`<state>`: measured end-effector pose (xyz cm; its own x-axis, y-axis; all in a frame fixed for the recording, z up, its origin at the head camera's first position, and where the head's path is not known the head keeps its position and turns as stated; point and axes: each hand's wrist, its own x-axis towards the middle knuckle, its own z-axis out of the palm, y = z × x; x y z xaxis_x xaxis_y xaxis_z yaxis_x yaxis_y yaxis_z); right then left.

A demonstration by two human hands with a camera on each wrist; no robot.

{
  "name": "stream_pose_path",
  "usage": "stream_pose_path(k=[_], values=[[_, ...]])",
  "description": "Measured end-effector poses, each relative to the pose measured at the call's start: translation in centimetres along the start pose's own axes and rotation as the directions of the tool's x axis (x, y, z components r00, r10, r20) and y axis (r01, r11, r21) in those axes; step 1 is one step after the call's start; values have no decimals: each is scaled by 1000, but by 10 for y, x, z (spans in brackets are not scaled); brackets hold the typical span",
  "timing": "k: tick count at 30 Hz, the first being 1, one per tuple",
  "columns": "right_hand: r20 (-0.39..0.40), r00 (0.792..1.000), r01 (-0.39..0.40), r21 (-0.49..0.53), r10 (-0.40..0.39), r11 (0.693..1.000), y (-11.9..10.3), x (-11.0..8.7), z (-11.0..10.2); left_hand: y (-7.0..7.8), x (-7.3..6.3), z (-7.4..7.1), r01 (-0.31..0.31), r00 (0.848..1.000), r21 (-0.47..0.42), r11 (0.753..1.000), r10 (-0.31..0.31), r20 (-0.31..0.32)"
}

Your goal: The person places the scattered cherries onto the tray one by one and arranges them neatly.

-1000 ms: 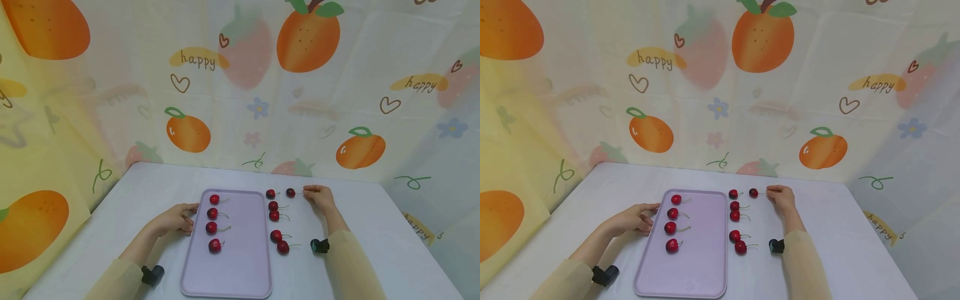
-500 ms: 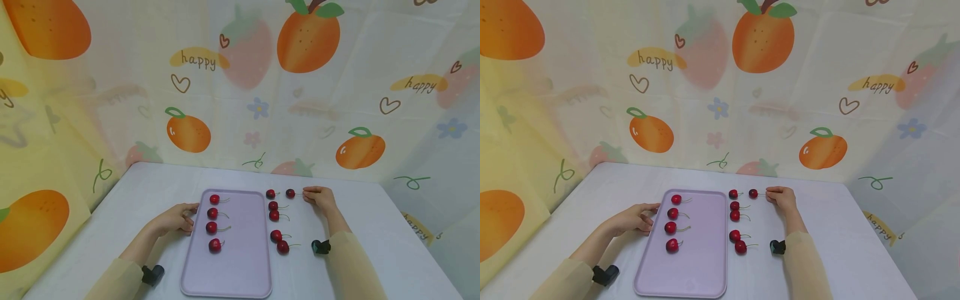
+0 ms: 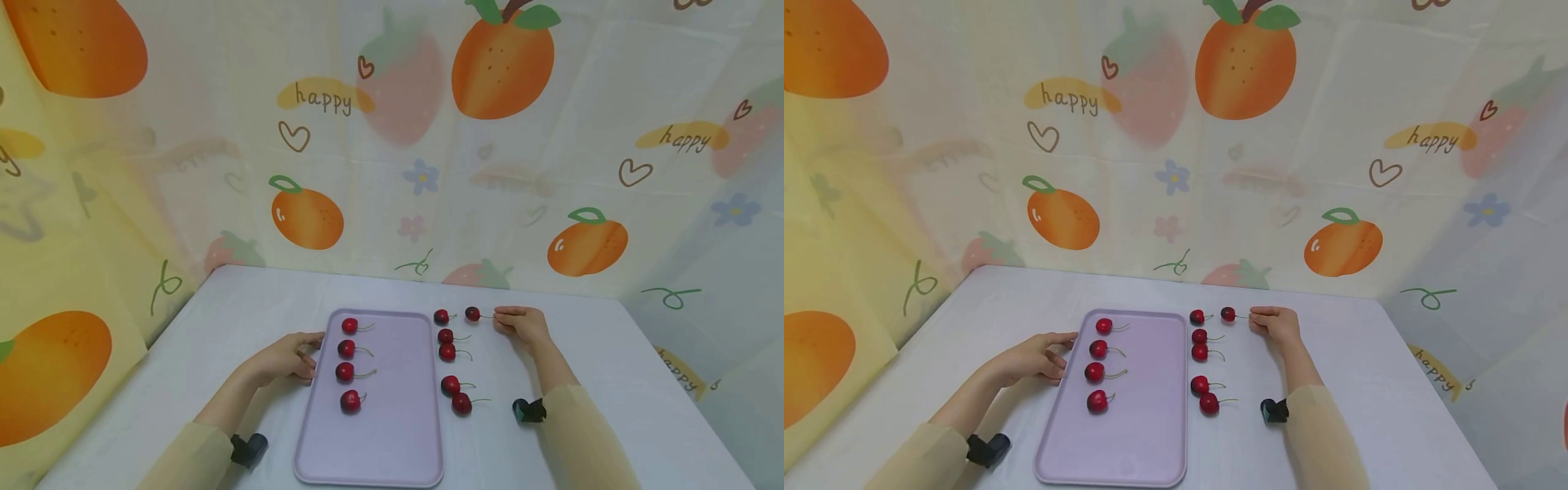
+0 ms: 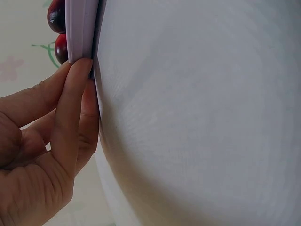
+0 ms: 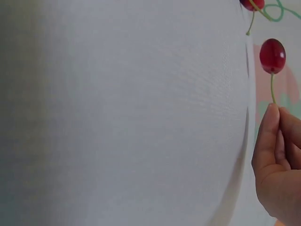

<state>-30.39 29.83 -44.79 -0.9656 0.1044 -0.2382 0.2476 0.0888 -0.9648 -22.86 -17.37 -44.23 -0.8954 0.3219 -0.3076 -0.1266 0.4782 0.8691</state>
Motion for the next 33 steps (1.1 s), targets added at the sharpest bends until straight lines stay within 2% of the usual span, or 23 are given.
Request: stream_pose_path(k=[7, 13, 21, 25, 33], values=[[7, 999, 44, 31, -45, 999, -6, -10, 7, 1, 0, 0, -1, 1000, -3, 1000, 1, 1], [53, 994, 91, 60, -94, 994, -10, -17, 16, 1, 0, 0, -3, 1000, -5, 1000, 3, 3], [109, 984, 137, 19, -138, 990, -16, -30, 34, 0, -1, -1, -1, 1000, -5, 1000, 1, 6], [140, 977, 158, 35, -162, 987, -19, -37, 43, -1, 0, -1, 0, 1000, -2, 1000, 0, 4], [169, 972, 169, -13, -164, 986, -24, -52, 64, -4, 2, -1, -9, 1000, -2, 1000, 9, 8]])
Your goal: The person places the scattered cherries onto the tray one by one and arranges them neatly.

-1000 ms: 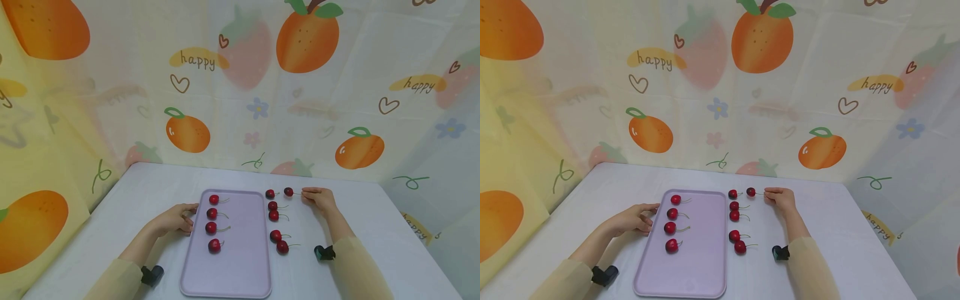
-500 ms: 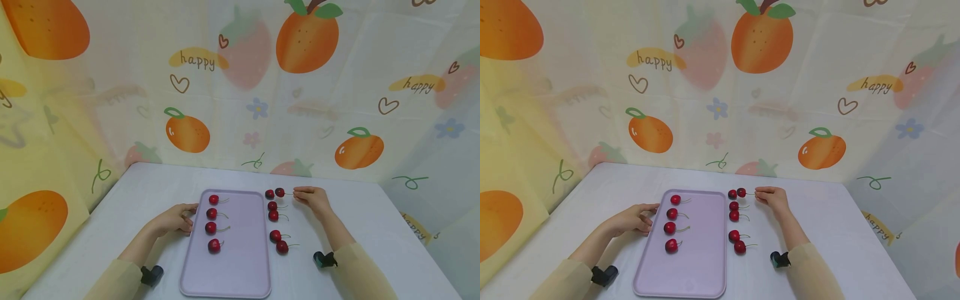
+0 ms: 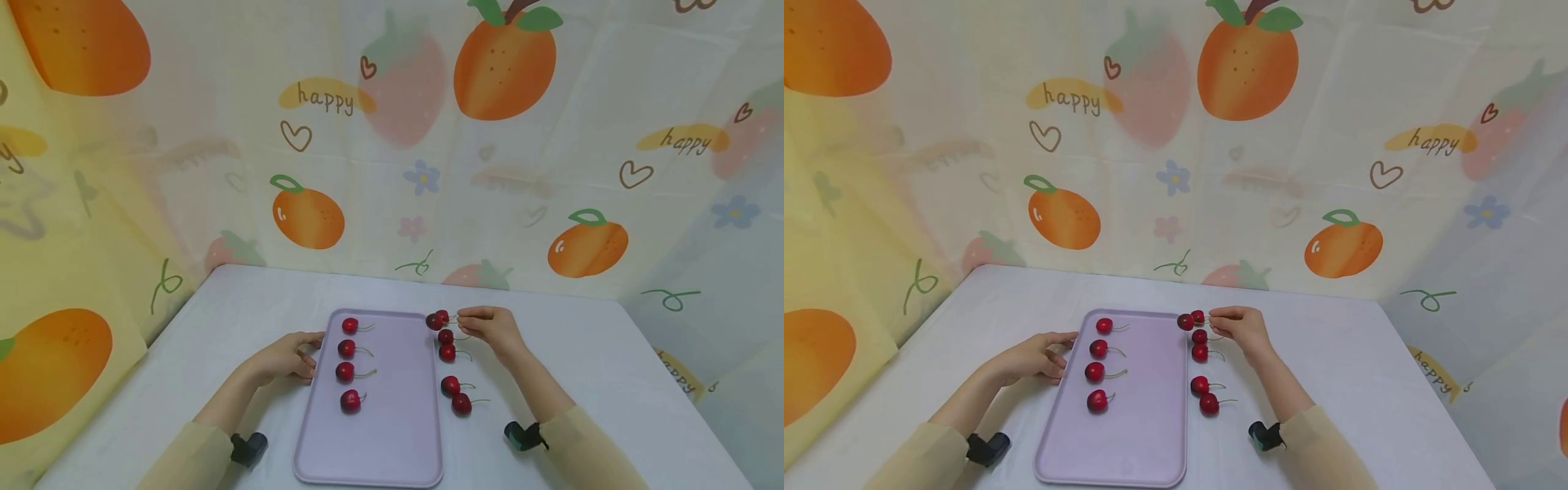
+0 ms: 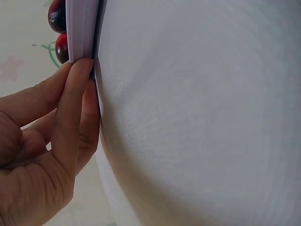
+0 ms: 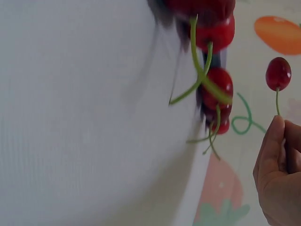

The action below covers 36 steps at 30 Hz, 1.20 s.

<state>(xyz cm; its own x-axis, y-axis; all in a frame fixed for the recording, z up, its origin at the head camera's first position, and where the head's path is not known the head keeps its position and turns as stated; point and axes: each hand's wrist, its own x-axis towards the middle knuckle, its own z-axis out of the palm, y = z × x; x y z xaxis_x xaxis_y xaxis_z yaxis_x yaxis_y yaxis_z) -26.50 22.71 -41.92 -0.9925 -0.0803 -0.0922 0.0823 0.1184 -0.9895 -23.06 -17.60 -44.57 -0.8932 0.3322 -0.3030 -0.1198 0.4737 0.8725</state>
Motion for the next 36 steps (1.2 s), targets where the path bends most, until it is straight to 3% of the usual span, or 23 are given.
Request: stream_pose_path(k=[5, 16, 36], values=[[13, 1000, -10, -46, 11, 999, -3, -10, 17, 0, 0, 0, 4, 1000, 1, 1000, -4, 0], [108, 994, -25, -33, 29, 999, -1, -34, 57, 1, 0, 0, 7, 1000, 5, 1000, -7, 0], [281, 959, -27, -83, 50, 996, 12, -67, 96, 2, -1, 0, 4, 1000, 2, 1000, -4, -1]])
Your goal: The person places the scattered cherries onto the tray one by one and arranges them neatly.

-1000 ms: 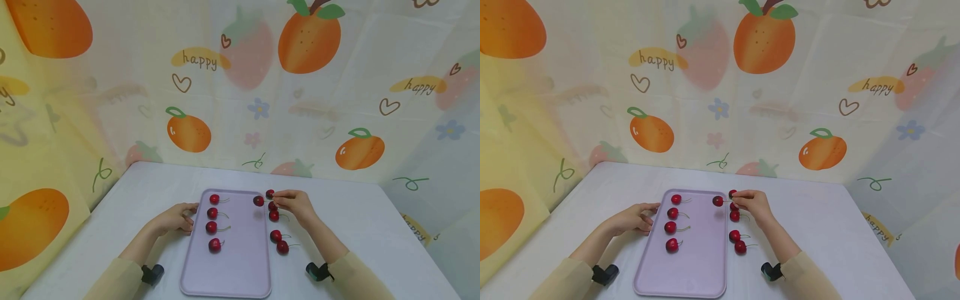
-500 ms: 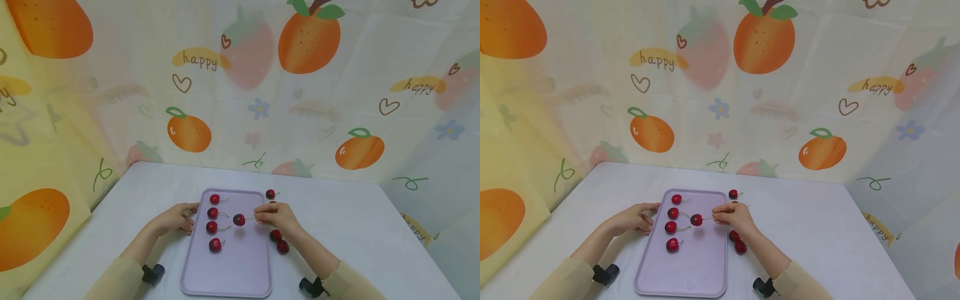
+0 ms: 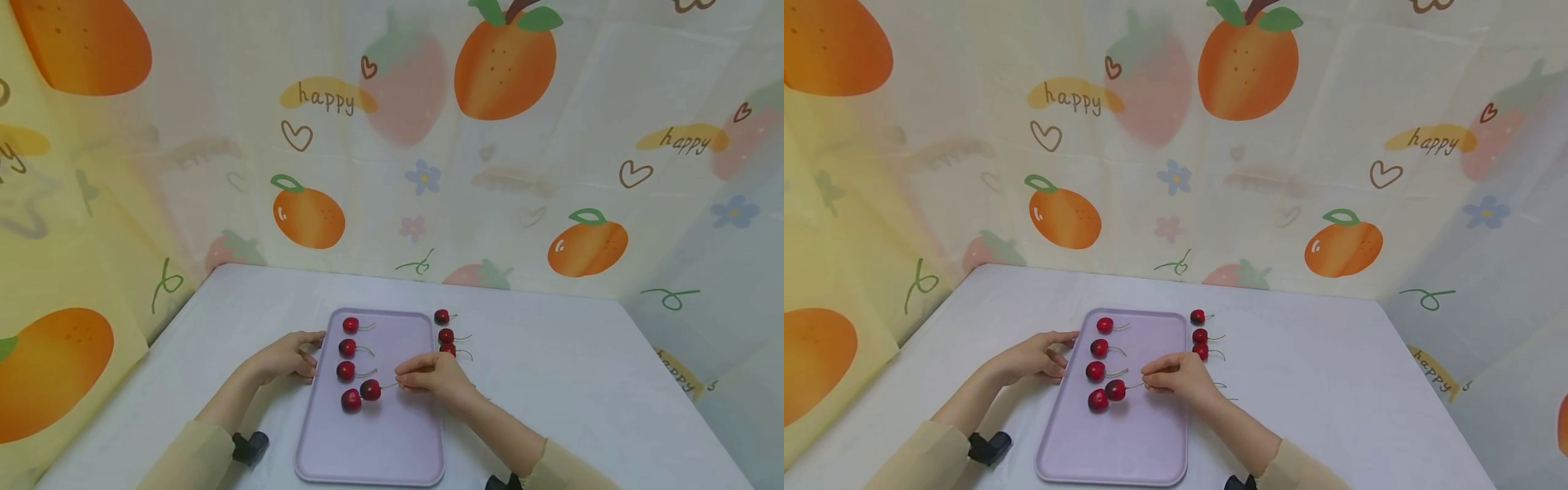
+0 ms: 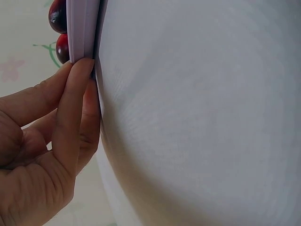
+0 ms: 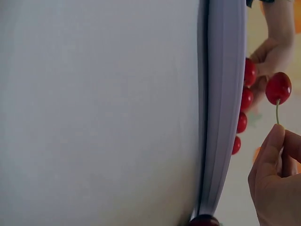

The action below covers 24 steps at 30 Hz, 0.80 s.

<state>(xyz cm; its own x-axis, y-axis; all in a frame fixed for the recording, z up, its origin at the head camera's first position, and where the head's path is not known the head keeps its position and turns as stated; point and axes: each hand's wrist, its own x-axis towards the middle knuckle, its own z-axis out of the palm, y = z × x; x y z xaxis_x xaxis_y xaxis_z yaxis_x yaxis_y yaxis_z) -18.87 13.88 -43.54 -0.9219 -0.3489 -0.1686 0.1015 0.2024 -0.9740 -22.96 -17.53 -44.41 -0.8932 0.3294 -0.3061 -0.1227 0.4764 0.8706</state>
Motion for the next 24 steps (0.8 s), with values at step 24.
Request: stream_pose_path(k=[24], values=[[104, 993, -51, -17, 53, 999, 6, -10, 28, 1, -2, 1, -10, 1000, 7, 1000, 10, -6]])
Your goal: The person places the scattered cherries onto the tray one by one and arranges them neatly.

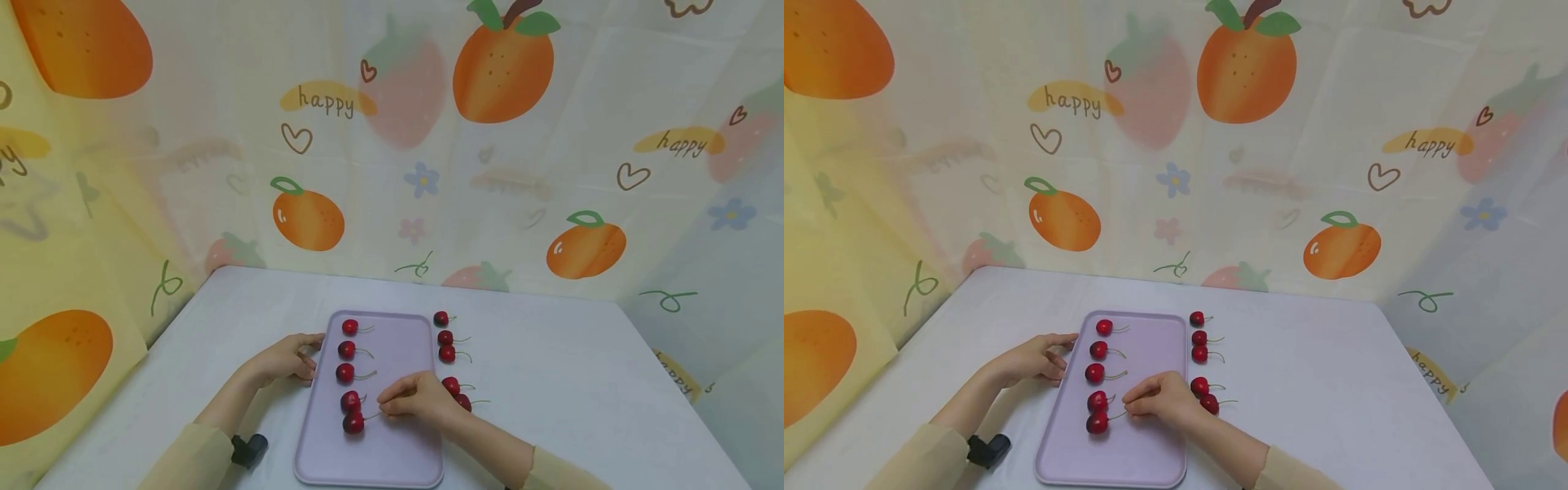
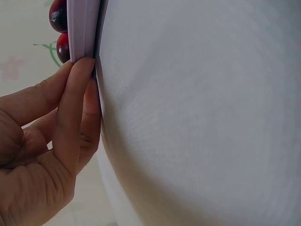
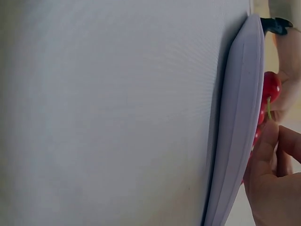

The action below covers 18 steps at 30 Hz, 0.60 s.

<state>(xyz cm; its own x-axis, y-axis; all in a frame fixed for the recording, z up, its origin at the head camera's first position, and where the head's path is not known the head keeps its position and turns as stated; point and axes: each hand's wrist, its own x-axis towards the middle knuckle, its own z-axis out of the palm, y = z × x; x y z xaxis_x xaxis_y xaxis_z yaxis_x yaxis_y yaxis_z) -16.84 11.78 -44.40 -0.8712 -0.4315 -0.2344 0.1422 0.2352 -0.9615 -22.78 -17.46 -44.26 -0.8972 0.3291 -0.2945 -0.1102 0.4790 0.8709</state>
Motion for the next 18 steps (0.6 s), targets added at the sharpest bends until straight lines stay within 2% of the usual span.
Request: stream_pose_path(k=[18], values=[[8, 999, -32, -10, 32, 999, 4, 2, 10, 0, 0, -1, 5, 1000, -10, 1000, -5, 8]])
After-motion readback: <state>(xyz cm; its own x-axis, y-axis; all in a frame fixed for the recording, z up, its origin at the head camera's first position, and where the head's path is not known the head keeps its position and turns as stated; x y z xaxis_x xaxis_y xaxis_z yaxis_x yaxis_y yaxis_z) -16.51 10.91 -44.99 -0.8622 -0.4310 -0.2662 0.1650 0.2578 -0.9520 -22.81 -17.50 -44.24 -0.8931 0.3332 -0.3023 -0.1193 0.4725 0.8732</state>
